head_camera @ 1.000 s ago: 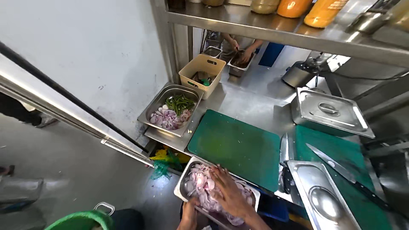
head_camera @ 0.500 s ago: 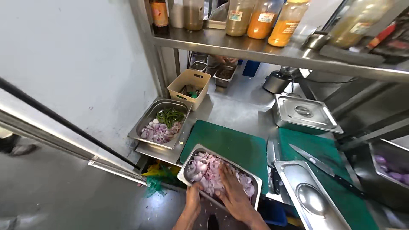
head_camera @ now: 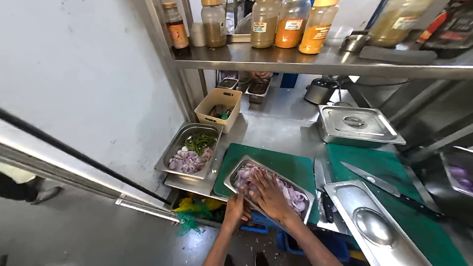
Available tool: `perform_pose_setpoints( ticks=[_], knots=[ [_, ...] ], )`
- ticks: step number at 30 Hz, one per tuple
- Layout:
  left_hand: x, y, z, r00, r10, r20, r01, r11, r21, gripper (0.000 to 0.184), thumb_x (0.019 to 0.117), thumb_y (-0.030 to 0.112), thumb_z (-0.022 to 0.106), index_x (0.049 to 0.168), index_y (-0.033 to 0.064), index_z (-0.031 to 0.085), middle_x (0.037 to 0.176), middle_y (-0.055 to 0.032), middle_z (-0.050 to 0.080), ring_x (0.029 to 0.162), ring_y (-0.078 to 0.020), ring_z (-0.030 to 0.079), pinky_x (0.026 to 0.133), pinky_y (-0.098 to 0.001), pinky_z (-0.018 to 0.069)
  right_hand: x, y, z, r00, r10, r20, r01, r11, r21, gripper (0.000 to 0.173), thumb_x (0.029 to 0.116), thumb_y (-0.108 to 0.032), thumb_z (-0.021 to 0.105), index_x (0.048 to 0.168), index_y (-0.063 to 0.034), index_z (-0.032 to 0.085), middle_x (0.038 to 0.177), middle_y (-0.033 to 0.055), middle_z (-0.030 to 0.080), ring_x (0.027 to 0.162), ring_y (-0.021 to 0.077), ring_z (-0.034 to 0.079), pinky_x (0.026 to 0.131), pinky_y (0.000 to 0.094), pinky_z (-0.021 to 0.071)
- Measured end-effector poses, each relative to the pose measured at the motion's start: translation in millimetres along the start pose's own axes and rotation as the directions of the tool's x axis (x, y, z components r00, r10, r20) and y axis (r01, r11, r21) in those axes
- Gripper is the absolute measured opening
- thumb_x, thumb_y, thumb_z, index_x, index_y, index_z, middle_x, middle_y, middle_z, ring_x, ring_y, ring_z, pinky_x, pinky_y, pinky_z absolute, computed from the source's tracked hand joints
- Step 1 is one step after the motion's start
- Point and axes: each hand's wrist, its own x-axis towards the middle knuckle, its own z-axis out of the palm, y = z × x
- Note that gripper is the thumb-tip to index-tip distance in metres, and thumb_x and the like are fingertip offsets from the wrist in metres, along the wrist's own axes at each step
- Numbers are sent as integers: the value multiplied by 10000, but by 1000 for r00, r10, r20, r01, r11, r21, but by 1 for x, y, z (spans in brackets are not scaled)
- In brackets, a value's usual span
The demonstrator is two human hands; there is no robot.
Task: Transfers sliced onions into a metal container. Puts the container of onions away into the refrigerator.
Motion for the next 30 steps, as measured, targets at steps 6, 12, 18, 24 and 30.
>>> perform_pose_setpoints(
  ticks=[6, 12, 18, 24, 30],
  knots=[
    [-6, -20, 20, 995, 82, -54, -82, 997, 1, 484, 1092, 416, 481, 1272, -16, 605, 1007, -184, 729, 758, -269, 754, 672, -444, 656, -70, 37, 13, 999, -45, -13, 46, 996, 77, 663, 1083, -612, 228, 1628, -256, 351, 1727, 5, 218, 1607, 233, 127, 1283, 630, 37],
    [-28, -37, 48, 992, 123, -13, -124, 991, -57, 403, 1100, 318, 487, 1271, -29, 597, 1073, -190, 727, 838, -273, 767, 727, -452, 670, -107, 28, -52, 797, 90, -598, -22, 992, 120, 310, 1068, -301, 486, 1159, -227, 773, 1232, -69, 738, 1257, 136, 644, 1215, 633, 325],
    [-21, -34, 53, 996, 92, 1, -91, 991, -96, 394, 1114, 289, 466, 1188, -79, 585, 934, -212, 732, 700, -292, 758, 629, -438, 664, -217, 173, -63, 415, 810, -413, -840, 516, 167, 338, 954, -300, 685, 1236, -119, 730, 1279, 225, 663, 1168, 453, 633, 936, 697, 485],
    [-14, -28, 40, 995, 96, 15, -95, 994, -56, 413, 1099, 343, 498, 1205, -42, 604, 968, -198, 729, 721, -294, 755, 626, -440, 662, -259, 215, -41, 264, 798, -542, -876, 434, 212, 568, 918, -473, 709, 1359, -120, 645, 1425, 267, 551, 1307, 542, 506, 946, 804, 397],
    [-30, -35, 33, 994, 53, 92, -56, 998, 31, 467, 1095, 413, 472, 1241, -3, 625, 1027, -152, 737, 834, -286, 749, 664, -450, 637, -296, 260, -50, 329, 894, -305, -878, 408, 249, 532, 914, -481, 748, 1275, -91, 709, 1351, 282, 597, 1279, 492, 540, 1039, 676, 446]
  ],
)
